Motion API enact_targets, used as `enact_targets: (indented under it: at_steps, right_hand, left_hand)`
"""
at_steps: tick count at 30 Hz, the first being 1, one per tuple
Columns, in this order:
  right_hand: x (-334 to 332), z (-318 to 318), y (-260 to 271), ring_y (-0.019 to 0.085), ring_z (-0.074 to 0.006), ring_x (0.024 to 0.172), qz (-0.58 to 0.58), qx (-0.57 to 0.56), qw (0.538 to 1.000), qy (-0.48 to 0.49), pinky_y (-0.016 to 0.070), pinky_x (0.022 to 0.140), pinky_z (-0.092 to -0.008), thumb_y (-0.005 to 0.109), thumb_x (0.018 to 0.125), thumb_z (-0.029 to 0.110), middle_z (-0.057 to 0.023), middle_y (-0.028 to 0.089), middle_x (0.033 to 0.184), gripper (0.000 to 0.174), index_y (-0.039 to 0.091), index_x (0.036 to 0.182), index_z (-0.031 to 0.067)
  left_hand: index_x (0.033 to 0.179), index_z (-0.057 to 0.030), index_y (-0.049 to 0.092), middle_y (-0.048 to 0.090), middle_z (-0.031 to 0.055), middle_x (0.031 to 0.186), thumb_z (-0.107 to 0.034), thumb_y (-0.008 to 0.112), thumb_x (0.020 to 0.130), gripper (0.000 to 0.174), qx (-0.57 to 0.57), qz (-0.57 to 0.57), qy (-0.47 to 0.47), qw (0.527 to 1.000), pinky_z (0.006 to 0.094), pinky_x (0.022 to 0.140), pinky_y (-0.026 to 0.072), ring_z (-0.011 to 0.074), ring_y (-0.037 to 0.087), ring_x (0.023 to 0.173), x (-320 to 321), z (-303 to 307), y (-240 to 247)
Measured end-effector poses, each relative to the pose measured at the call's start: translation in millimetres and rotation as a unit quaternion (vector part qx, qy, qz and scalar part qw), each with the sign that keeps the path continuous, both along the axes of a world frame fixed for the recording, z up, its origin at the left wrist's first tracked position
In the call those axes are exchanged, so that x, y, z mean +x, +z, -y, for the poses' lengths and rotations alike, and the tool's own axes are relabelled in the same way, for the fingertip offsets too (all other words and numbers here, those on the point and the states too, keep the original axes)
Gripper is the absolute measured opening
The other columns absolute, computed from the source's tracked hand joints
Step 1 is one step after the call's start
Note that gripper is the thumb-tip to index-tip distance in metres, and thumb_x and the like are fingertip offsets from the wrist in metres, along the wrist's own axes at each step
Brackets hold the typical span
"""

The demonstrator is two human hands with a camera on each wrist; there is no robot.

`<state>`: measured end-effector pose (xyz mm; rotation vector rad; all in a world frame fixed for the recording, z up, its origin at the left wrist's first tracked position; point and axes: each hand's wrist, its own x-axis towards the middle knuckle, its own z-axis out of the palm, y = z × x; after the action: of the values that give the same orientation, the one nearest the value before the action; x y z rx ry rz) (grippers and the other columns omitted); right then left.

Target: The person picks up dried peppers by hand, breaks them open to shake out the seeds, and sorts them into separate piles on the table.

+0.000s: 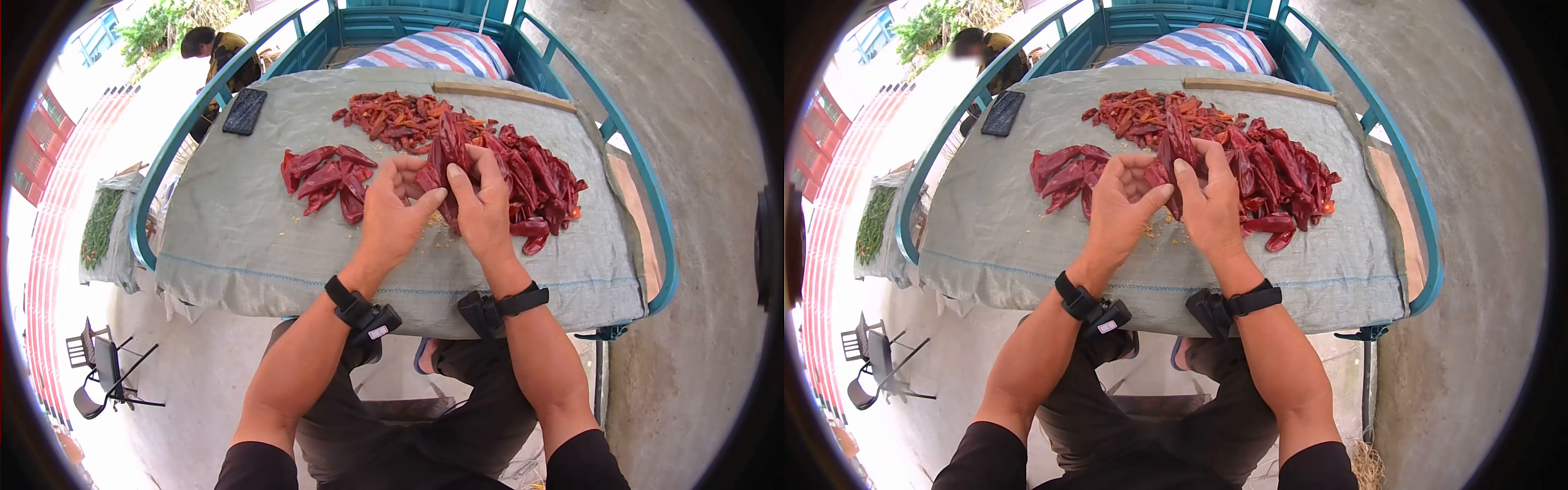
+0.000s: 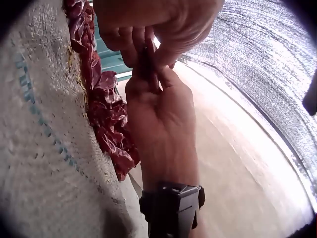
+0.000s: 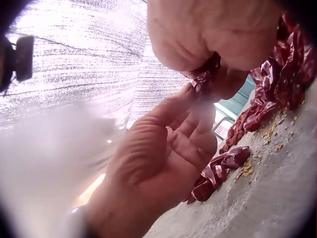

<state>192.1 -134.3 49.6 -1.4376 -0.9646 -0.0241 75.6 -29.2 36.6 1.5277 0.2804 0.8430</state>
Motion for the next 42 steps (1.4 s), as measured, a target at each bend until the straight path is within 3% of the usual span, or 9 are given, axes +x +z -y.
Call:
enact_targets:
  at_steps: [4,7,12,13,19,22,26,34,42]
  right_hand:
    - [-10,7,11,0.07,-0.0104,0.082,-0.143,-0.066,0.986,0.052,0.0562,0.068,-0.0291,0.064,0.113,0.015,-0.0096,0.076,0.107,0.03,0.062,0.138,-0.002]
    - [-9,5,10,0.067,-0.0085,0.069,-0.125,-0.035,0.99,0.058,0.0507,0.056,-0.0268,0.062,0.114,0.016,-0.0067,0.075,0.099,0.028,0.061,0.137,-0.0016]
    - [-2,8,10,0.07,-0.0111,0.071,-0.19,-0.05,0.977,0.081,0.053,0.057,-0.0277,0.06,0.116,0.019,-0.0068,0.072,0.096,0.026,0.062,0.133,-0.0013]
    - [0,7,8,0.07,-0.0115,0.071,-0.204,-0.048,0.973,0.092,0.0536,0.057,-0.028,0.059,0.117,0.02,-0.0071,0.071,0.096,0.026,0.062,0.132,-0.0014]
    - [1,4,2,0.075,-0.0164,0.078,-0.322,-0.014,0.933,0.16,0.0559,0.062,-0.0279,0.052,0.12,0.024,-0.0105,0.075,0.11,0.03,0.059,0.138,0.0014]
    - [-1,2,2,0.077,-0.021,0.082,-0.349,0.01,0.917,0.193,0.0613,0.065,-0.0328,0.051,0.119,0.022,-0.0136,0.071,0.118,0.028,0.057,0.136,-0.0005]
    - [-2,0,-2,0.077,-0.0219,0.088,-0.364,0.04,0.904,0.221,0.0631,0.068,-0.0348,0.05,0.118,0.017,-0.0137,0.072,0.119,0.025,0.056,0.134,0.0]
    - [-4,0,-2,0.076,-0.021,0.091,-0.322,0.036,0.915,0.24,0.0635,0.066,-0.0327,0.049,0.116,0.015,-0.0132,0.071,0.123,0.022,0.056,0.13,0.0002]
    - [-11,3,8,0.077,-0.0169,0.085,-0.249,-0.058,0.951,0.175,0.0605,0.063,-0.0295,0.057,0.116,0.02,-0.009,0.072,0.112,0.018,0.061,0.12,0.003]
  left_hand:
    - [0.13,0.0003,0.06,0.072,0.004,0.111,-0.002,0.077,0.101,0.034,0.013,0.022,0.069,0.997,0.0254,0.08,0.0571,0.0078,0.068,0.093,-2,-8,4]
    - [0.127,0.0,0.061,0.073,0.0023,0.107,-0.001,0.076,0.1,0.031,0.087,-0.009,0.154,0.984,0.0245,0.077,0.055,0.0062,0.067,0.089,-10,-20,13]
    - [0.126,0.0002,0.065,0.075,0.005,0.1,-0.004,0.079,0.098,0.032,0.21,-0.073,0.289,0.931,0.0297,0.078,0.0562,0.0103,0.068,0.084,-24,-50,16]
    - [0.127,-0.0007,0.067,0.076,0.0091,0.105,-0.007,0.082,0.096,0.035,0.219,-0.089,0.315,0.919,0.0348,0.082,0.0577,0.0182,0.071,0.086,-27,-54,17]
    - [0.13,-0.0021,0.067,0.075,0.0148,0.117,-0.016,0.083,0.097,0.039,0.358,-0.14,0.427,0.819,0.0407,0.09,0.058,0.0282,0.073,0.099,-31,-62,15]
    - [0.135,-0.002,0.065,0.072,0.0142,0.124,-0.016,0.081,0.1,0.041,0.337,-0.072,0.272,0.898,0.0393,0.088,0.0584,0.0245,0.073,0.102,-28,-41,21]
    - [0.138,-0.001,0.063,0.071,0.0157,0.125,-0.012,0.081,0.1,0.044,0.132,-0.055,0.097,0.985,0.0395,0.081,0.0583,0.0231,0.072,0.093,-11,-4,14]
    - [0.137,0.0009,0.063,0.075,0.0084,0.115,-0.011,0.079,0.104,0.038,-0.069,-0.009,-0.026,0.997,0.0267,0.075,0.0586,0.0111,0.072,0.095,-10,-12,5]
    - [0.116,-0.0005,0.07,0.075,0.002,0.103,-0.007,0.078,0.104,0.016,-0.08,0.016,0.013,0.997,0.0254,0.074,0.0565,0.0073,0.068,0.086,-10,-18,1]
